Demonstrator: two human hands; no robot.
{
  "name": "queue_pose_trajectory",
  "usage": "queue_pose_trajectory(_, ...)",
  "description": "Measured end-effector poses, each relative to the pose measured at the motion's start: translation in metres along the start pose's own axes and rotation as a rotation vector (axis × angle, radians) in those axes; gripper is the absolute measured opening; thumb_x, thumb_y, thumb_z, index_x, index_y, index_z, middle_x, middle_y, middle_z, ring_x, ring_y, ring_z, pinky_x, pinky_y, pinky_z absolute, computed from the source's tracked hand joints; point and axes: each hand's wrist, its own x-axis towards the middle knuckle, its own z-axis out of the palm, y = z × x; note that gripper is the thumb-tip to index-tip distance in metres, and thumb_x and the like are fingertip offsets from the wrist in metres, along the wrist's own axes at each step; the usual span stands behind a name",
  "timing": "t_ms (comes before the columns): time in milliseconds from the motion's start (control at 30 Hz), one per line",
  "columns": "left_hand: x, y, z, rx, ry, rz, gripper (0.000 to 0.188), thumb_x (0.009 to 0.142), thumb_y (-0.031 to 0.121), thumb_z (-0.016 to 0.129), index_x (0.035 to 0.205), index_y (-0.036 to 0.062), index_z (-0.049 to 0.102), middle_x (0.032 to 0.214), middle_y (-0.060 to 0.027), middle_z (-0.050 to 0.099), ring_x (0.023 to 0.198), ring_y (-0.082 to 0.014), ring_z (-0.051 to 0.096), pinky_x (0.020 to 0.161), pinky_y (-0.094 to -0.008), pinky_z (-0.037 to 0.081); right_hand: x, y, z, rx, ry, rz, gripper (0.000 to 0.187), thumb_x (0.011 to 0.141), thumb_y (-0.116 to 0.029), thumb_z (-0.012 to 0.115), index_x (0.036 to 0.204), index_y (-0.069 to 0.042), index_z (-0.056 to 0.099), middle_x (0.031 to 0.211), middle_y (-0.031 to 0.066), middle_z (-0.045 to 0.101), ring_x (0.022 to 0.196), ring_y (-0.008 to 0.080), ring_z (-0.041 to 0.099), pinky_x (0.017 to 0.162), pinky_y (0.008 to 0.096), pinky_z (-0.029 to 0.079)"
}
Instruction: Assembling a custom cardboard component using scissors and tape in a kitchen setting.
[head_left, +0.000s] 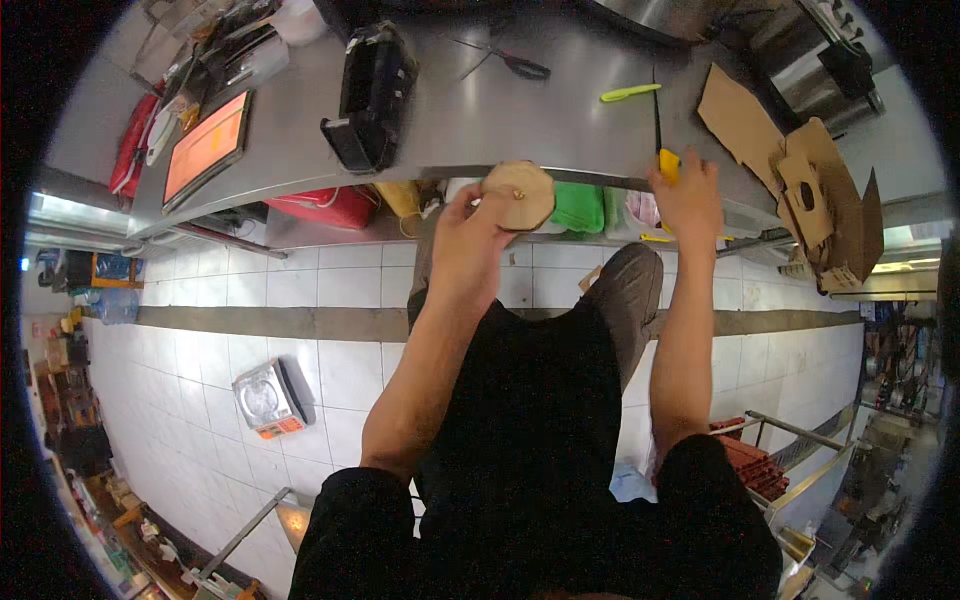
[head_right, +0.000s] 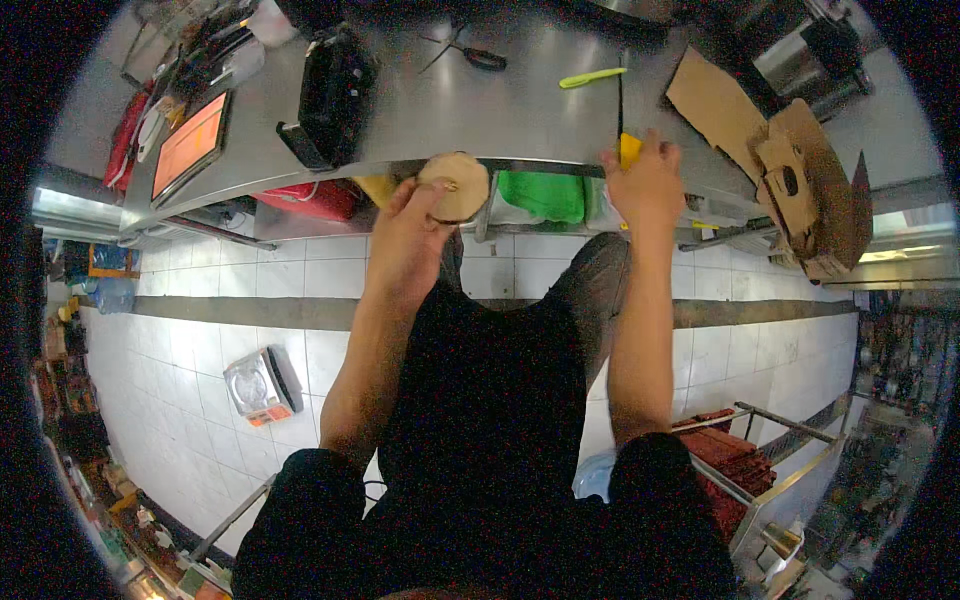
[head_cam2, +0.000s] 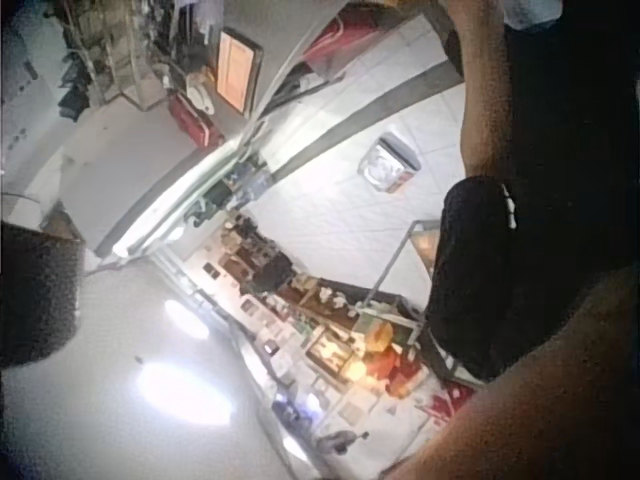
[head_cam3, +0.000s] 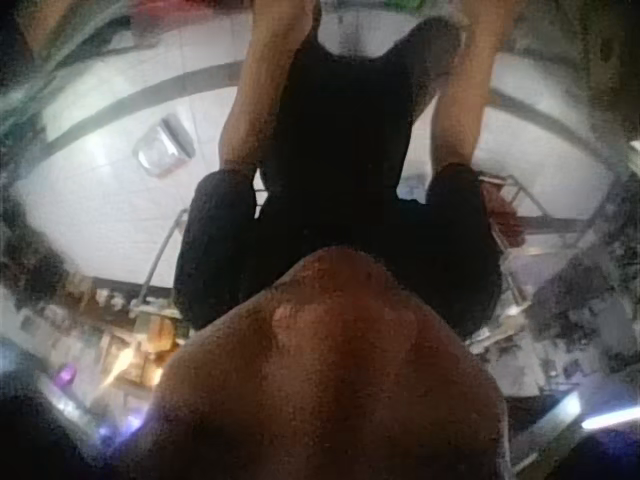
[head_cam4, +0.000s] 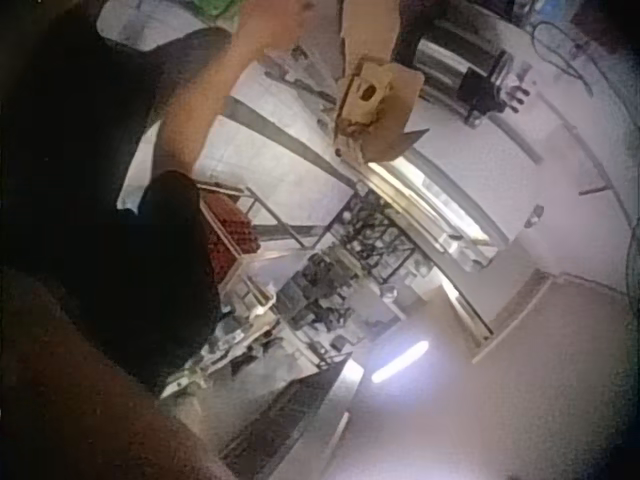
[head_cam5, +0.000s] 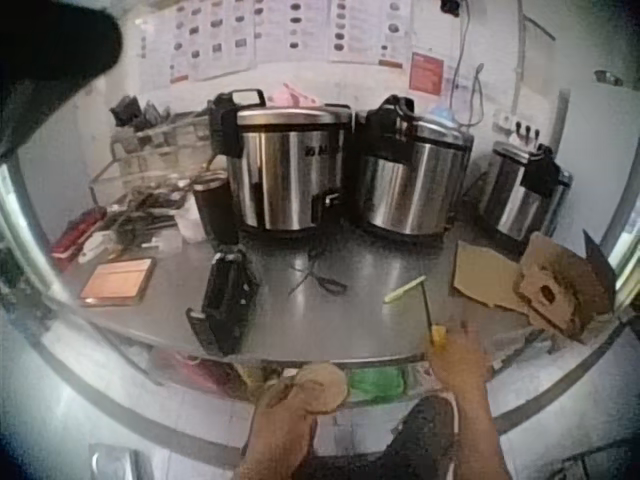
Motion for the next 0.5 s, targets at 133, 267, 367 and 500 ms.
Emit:
queue_pose_trajectory(133,-0.003,-0.004,-0.002,-0.189,-0.171,-0.220,0.030,0.092,0.006,0.059,0.119,-0.0043,0.053,0.113,-0.0110,0.061,0.104,-0.0209,0.060,0.099,-0.0355,0.045,0.031,0.036,0.023,-0.047,-0.374,0.018,0.060,0.086,-0.038,0.060,0.131,0.001,0.051,0.123,0.0303,0.057,0.113,0.0476,0.056,0.095,0.0503,0.045)
queue_pose_trajectory(267,-0.017,0.000,-0.001,-0.173,-0.211,-0.187,0.036,0.094,0.011,0.060,0.125,-0.0058,0.052,0.120,-0.0115,0.060,0.107,-0.0205,0.060,0.100,-0.0379,0.045,0.028,0.050,0.008,0.122,-0.400,0.126,0.059,0.086,-0.032,0.058,0.135,0.001,0.047,0.119,0.0305,0.060,0.111,0.0462,0.057,0.096,0.0498,0.044)
queue_pose_trajectory(367,-0.019,0.000,-0.001,-0.142,-0.186,-0.155,0.040,0.096,0.017,0.060,0.128,-0.0053,0.051,0.122,-0.0104,0.059,0.110,-0.0198,0.058,0.100,-0.0385,0.045,-0.007,0.047,-0.027,0.221,-0.151,0.182,0.052,0.093,-0.025,0.052,0.139,-0.003,0.045,0.119,0.0296,0.061,0.112,0.0440,0.059,0.093,0.0474,0.046)
queue_pose_trajectory(500,-0.021,-0.001,0.007,-0.089,-0.123,-0.122,0.034,0.097,0.020,0.059,0.124,-0.0016,0.057,0.118,-0.0104,0.063,0.109,-0.0196,0.062,0.094,-0.0340,0.051,-0.059,-0.008,-0.090,0.440,-0.302,0.278,0.043,0.098,-0.015,0.048,0.140,-0.007,0.047,0.119,0.0276,0.062,0.109,0.0335,0.064,0.089,0.0392,0.049)
